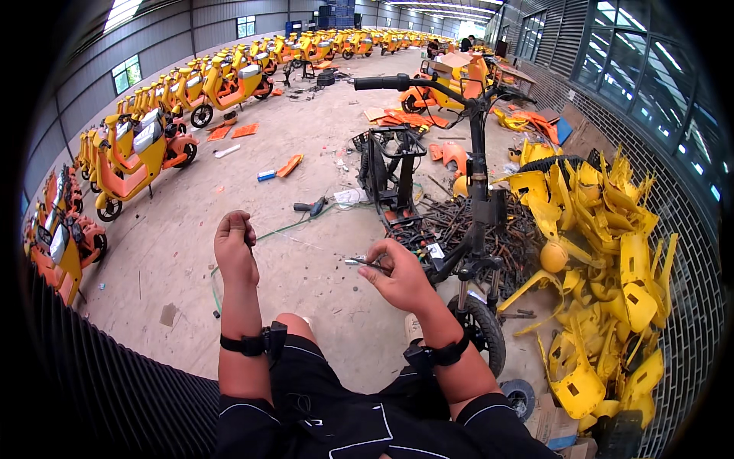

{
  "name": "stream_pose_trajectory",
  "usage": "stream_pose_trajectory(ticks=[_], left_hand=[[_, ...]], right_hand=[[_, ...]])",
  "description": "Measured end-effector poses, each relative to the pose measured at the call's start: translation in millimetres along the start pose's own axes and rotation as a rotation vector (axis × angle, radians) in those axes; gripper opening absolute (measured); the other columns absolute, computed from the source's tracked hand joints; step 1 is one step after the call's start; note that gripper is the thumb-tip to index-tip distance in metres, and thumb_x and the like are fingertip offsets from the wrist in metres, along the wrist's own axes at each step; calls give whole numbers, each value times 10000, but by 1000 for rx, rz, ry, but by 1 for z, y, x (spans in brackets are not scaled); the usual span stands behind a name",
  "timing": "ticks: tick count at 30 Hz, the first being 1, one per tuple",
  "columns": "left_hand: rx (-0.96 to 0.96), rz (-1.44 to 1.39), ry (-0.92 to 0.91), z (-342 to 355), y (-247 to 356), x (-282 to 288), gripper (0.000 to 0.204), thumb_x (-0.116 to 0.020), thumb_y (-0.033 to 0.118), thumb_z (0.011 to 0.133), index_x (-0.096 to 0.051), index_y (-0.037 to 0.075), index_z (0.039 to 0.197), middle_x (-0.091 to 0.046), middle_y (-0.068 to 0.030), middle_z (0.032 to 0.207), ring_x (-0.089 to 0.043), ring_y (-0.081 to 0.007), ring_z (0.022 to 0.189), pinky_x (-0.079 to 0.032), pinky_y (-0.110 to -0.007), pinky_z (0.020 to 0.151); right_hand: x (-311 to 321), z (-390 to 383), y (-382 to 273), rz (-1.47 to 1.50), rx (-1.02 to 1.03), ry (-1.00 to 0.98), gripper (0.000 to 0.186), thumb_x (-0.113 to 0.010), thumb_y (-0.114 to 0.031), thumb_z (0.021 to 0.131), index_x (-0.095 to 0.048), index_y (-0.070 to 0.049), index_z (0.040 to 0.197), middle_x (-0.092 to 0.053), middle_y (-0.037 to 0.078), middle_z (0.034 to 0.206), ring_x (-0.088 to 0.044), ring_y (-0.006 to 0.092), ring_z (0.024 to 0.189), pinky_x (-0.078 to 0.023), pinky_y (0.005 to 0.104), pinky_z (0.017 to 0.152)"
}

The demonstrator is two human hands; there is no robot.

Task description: The person strips the insulation from a wire using a pair of pliers and then handles several small connectors while working on an electric scooter frame in a large warehouse.

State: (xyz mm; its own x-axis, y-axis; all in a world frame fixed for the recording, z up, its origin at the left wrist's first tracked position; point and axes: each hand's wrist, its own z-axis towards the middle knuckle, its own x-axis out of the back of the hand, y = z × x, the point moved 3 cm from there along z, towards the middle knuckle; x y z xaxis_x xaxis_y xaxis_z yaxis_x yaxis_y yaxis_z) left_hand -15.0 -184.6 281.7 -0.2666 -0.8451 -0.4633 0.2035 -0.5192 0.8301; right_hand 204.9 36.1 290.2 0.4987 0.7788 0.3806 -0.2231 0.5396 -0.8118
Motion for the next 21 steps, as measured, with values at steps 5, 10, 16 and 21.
stream_pose_trajectory(ticks=[5, 10, 16, 21], left_hand=[[3, -30, 13, -2, -2, -4, 221, -556, 248, 1014, -624, 51, 942, -530, 13, 745, -462, -78, 631, -375, -222, 568], [19, -47, 23, -8, 1, -8, 223, -563, 240, 1011, -631, 39, 939, -535, 9, 737, -455, -76, 642, -357, -223, 583], [11, -34, 39, -6, 2, 2, 232, -559, 251, 1012, -627, 42, 940, -531, 8, 737, -456, -78, 636, -364, -225, 580], [14, -37, 34, -9, 4, -4, 231, -557, 250, 1013, -623, 41, 940, -527, 12, 741, -458, -77, 634, -365, -222, 578]], right_hand=[[2, 1, 11, 20, 119, 75, 128, -712, -108, 867, -634, -8, 885, -638, 99, 835, -592, 198, 699, -469, 324, 624], [3, -1, 18, -95, 84, 83, 126, -706, -115, 873, -638, -12, 894, -632, 108, 804, -590, 194, 691, -459, 320, 617], [5, -6, -9, -23, -22, -1, 115, -703, -105, 872, -640, -9, 878, -638, 105, 814, -588, 212, 699, -460, 322, 623], [7, -4, 3, 8, 159, 86, 113, -703, -100, 870, -640, -6, 873, -635, 107, 812, -590, 214, 707, -464, 317, 635]])
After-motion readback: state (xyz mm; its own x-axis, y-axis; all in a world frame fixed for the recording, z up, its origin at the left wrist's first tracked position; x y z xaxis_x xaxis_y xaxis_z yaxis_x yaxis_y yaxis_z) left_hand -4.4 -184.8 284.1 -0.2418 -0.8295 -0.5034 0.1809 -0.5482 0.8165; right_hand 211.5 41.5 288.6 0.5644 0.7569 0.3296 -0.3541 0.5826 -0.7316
